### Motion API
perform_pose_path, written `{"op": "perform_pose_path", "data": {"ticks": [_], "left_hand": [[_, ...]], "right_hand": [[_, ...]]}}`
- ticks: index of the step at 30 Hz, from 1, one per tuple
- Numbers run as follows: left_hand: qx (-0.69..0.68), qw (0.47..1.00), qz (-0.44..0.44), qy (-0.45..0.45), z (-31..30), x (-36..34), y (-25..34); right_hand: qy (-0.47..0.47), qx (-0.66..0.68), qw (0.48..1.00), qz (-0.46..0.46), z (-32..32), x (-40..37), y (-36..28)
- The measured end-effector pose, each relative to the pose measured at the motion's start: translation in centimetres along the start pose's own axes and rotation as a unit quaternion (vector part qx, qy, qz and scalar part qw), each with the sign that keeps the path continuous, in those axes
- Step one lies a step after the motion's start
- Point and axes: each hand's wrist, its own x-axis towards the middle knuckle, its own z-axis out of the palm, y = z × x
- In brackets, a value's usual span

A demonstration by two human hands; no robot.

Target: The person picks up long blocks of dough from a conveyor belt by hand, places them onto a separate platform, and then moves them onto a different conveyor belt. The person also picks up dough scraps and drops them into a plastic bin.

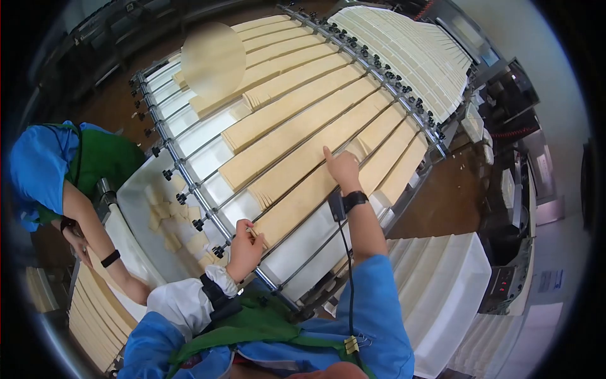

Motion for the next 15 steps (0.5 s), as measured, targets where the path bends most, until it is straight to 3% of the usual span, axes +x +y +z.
{"op": "perform_pose_path", "data": {"ticks": [4, 7, 10, 12, 13, 14, 15], "left_hand": [[0.023, 0.999, 0.028, 0.004, 1.5, 0.9, 0.7], [0.051, 0.996, 0.067, 0.012, 4.1, 3.5, 1.2], [0.033, 0.993, 0.112, 0.024, 8.2, 6.7, 0.7], [0.053, 0.997, 0.054, -0.012, 9.3, 7.5, 1.9], [0.018, 0.998, 0.05, -0.017, 9.4, 7.7, 1.5], [0.053, 0.998, 0.005, -0.018, 8.6, 7.4, 1.7], [0.046, 0.998, 0.049, -0.001, 8.1, 6.8, 1.4]], "right_hand": [[0.159, -0.104, 0.979, -0.071, 0.5, 0.2, 1.7], [0.151, -0.095, 0.983, -0.031, -0.6, 0.1, 2.0], [0.212, -0.084, 0.956, -0.184, -1.3, -3.9, 0.8], [0.168, -0.024, 0.935, -0.313, 0.1, -7.4, 0.8], [0.067, 0.004, 0.944, -0.322, -0.8, -9.6, -0.6], [0.024, 0.007, 0.935, -0.353, 1.0, -10.7, -0.4], [0.005, 0.005, 0.933, -0.359, 2.1, -12.2, -0.9]]}}
